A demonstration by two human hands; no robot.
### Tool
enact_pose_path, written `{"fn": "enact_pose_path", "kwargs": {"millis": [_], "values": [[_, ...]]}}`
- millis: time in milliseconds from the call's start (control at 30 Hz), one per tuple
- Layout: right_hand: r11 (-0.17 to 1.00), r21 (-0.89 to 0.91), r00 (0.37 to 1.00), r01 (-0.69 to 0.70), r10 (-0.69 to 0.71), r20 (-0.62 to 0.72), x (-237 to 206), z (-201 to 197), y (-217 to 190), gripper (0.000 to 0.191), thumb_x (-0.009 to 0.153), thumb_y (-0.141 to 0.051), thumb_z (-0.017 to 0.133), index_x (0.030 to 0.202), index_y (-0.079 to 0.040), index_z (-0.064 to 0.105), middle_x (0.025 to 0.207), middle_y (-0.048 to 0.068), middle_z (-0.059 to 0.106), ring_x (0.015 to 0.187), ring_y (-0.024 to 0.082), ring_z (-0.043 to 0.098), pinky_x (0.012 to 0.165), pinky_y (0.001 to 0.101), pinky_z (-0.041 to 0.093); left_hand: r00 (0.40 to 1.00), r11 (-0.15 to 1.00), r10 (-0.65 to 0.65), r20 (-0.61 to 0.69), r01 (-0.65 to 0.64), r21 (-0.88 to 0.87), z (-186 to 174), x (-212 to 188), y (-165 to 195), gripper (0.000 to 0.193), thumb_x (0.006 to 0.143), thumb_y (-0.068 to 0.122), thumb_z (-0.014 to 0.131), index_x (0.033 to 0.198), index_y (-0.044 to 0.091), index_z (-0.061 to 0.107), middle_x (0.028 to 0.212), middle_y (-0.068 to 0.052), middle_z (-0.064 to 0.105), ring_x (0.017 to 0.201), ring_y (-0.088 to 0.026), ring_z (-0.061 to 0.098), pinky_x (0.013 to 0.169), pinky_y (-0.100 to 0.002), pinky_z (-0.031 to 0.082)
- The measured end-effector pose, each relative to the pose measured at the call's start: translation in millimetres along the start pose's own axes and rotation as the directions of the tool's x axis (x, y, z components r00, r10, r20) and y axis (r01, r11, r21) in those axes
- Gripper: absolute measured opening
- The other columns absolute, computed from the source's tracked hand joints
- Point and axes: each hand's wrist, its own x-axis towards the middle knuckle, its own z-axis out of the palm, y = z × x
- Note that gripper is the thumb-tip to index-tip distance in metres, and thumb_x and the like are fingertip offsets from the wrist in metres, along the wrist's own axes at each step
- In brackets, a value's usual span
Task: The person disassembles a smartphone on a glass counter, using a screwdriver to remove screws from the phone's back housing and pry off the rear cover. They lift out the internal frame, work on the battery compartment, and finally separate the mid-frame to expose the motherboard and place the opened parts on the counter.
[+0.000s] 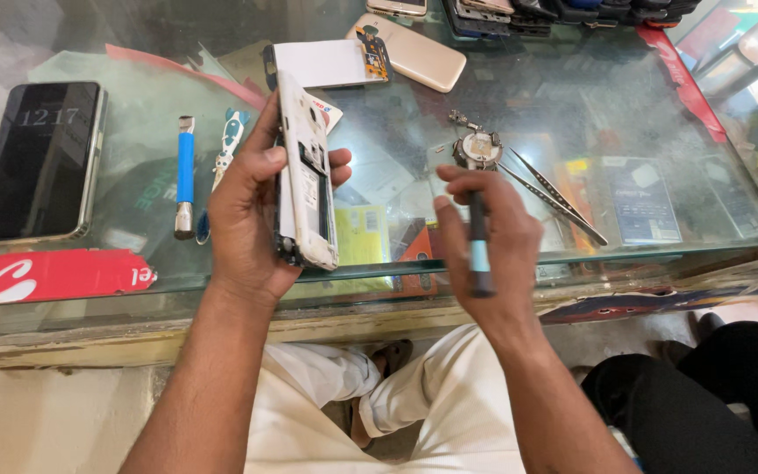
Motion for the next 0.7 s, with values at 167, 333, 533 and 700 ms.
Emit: {"fn": "enact_pose_path", "kwargs": {"millis": [167, 333, 533, 700], "values": [[0.89, -0.412, 0.971, 0.193, -0.112, 0.213, 23, 21, -19, 0.033, 0.093, -0.017, 0.07, 0.111, 0.002, 0.052, 0.089, 0.019, 0.067, 0.095, 0.04, 0.06, 0.081, 0.0512, 0.047, 0.992, 0.972, 0.121, -0.026, -0.123, -0.198, -3, -7, 0, 0.076, 0.092, 0.027, 0.059, 0.162, 0.004, 0.037, 0.141, -0.018, 0.059, 0.122, -0.035, 0.066, 0.112, -0.048, 0.054], [0.847, -0.514, 0.983, 0.136, -0.05, 0.177, 30, 31, -22, 0.033, 0.093, -0.023, 0.073, 0.103, 0.0, 0.052, 0.089, 0.019, 0.067, 0.092, 0.039, 0.06, 0.082, 0.0507, 0.047, 0.982, 0.96, 0.183, -0.051, -0.19, -0.204, -3, -10, 0, 0.071, 0.094, 0.03, 0.059, 0.155, -0.003, 0.045, 0.146, -0.023, 0.059, 0.121, -0.036, 0.066, 0.11, -0.046, 0.053], [0.952, -0.173, 0.954, 0.254, -0.216, 0.21, 24, 24, -16, 0.023, 0.093, -0.011, 0.074, 0.096, -0.004, 0.052, 0.118, 0.012, 0.076, 0.098, 0.033, 0.065, 0.083, 0.0461, 0.051, 0.97, 0.932, 0.229, -0.081, -0.243, -0.269, -7, -12, -1, 0.072, 0.093, 0.031, 0.06, 0.156, -0.001, 0.045, 0.148, -0.022, 0.055, 0.124, -0.035, 0.064, 0.111, -0.045, 0.053], [0.979, -0.144, 0.975, 0.141, -0.112, 0.193, 41, 30, -15, 0.028, 0.084, -0.006, 0.08, 0.091, -0.005, 0.053, 0.09, 0.008, 0.078, 0.083, 0.03, 0.073, 0.074, 0.0429, 0.054, 0.965, 0.921, 0.244, -0.093, -0.261, -0.289, -7, -11, -3, 0.072, 0.093, 0.03, 0.06, 0.157, -0.001, 0.044, 0.15, -0.024, 0.056, 0.123, -0.036, 0.064, 0.11, -0.046, 0.053]]}}
